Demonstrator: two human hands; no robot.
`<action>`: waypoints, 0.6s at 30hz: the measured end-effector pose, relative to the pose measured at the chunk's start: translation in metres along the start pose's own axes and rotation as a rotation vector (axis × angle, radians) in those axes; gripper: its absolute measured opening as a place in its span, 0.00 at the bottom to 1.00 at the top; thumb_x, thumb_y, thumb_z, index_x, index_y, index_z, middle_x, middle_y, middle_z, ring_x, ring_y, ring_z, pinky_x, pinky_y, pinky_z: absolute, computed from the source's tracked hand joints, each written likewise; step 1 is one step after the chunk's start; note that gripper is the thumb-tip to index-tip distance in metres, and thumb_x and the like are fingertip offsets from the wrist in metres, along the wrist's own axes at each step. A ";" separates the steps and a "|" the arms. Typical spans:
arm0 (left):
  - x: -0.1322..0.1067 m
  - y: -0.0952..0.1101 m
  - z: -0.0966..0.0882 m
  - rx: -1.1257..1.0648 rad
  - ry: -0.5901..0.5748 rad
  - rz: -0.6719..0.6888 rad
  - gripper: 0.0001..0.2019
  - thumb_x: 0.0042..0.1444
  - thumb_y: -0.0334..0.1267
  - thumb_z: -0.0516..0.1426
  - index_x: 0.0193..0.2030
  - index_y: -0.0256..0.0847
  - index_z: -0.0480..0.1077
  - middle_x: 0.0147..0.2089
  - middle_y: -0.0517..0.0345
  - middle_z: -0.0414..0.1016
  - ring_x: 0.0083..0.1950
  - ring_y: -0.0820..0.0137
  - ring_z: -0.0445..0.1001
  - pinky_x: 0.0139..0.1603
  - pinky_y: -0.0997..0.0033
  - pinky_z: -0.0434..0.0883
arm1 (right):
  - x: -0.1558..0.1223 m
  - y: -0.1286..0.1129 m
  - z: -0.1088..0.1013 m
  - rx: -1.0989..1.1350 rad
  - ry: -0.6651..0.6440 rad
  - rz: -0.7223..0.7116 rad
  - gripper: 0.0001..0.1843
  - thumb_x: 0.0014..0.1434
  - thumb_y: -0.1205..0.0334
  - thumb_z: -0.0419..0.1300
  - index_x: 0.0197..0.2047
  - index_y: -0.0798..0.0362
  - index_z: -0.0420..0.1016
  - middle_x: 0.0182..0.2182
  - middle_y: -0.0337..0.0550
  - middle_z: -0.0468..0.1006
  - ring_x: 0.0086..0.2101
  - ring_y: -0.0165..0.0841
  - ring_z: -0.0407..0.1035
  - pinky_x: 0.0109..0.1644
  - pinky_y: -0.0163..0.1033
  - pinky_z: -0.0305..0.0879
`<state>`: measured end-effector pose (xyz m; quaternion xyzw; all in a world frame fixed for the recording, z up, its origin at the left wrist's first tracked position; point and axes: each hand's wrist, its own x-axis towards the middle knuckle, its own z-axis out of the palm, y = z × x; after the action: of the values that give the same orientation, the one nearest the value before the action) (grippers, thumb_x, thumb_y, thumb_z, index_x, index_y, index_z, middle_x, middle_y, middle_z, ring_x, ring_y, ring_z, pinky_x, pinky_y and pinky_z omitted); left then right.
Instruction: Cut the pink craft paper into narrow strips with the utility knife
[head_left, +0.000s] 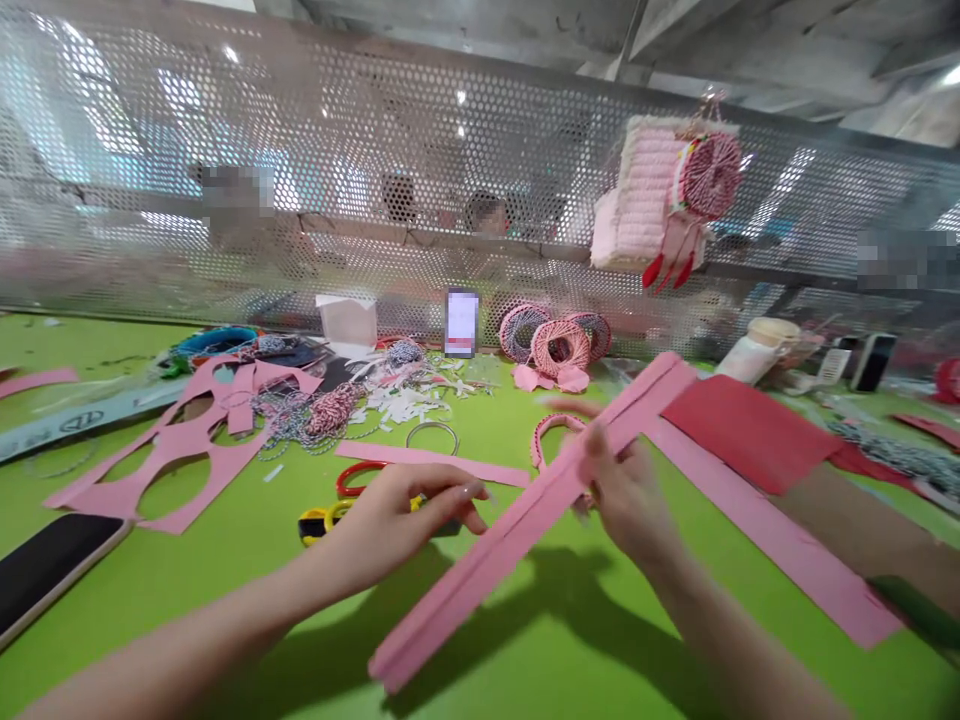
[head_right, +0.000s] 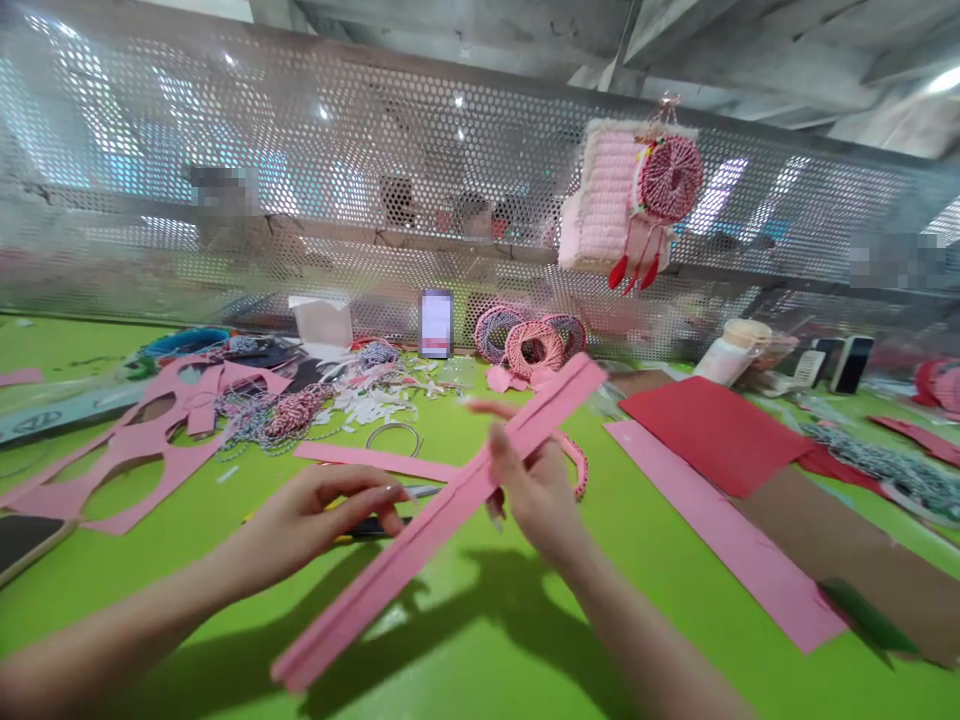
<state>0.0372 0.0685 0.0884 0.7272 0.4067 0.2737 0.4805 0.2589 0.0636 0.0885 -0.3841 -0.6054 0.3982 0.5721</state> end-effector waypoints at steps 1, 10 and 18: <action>0.000 0.000 0.001 -0.022 -0.010 -0.004 0.19 0.64 0.49 0.49 0.42 0.39 0.76 0.38 0.53 0.82 0.41 0.66 0.78 0.46 0.66 0.73 | -0.002 0.003 0.005 -0.042 -0.023 0.013 0.21 0.64 0.43 0.56 0.39 0.52 0.77 0.13 0.30 0.63 0.10 0.24 0.57 0.11 0.30 0.52; 0.000 -0.002 0.012 0.058 -0.148 0.047 0.17 0.62 0.47 0.53 0.28 0.39 0.73 0.34 0.59 0.68 0.35 0.70 0.68 0.41 0.69 0.65 | -0.006 0.010 0.021 -0.064 -0.073 0.066 0.26 0.64 0.40 0.53 0.43 0.54 0.78 0.12 0.31 0.62 0.12 0.25 0.57 0.13 0.29 0.54; 0.001 -0.006 0.012 -0.047 -0.243 -0.013 0.19 0.60 0.48 0.55 0.23 0.38 0.70 0.27 0.63 0.62 0.31 0.73 0.60 0.37 0.71 0.60 | -0.017 0.016 0.031 -0.155 -0.342 0.101 0.21 0.65 0.47 0.53 0.34 0.51 0.79 0.29 0.42 0.78 0.34 0.34 0.74 0.40 0.37 0.71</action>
<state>0.0448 0.0652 0.0780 0.7408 0.3438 0.1899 0.5450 0.2290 0.0529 0.0668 -0.3839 -0.7025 0.4381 0.4089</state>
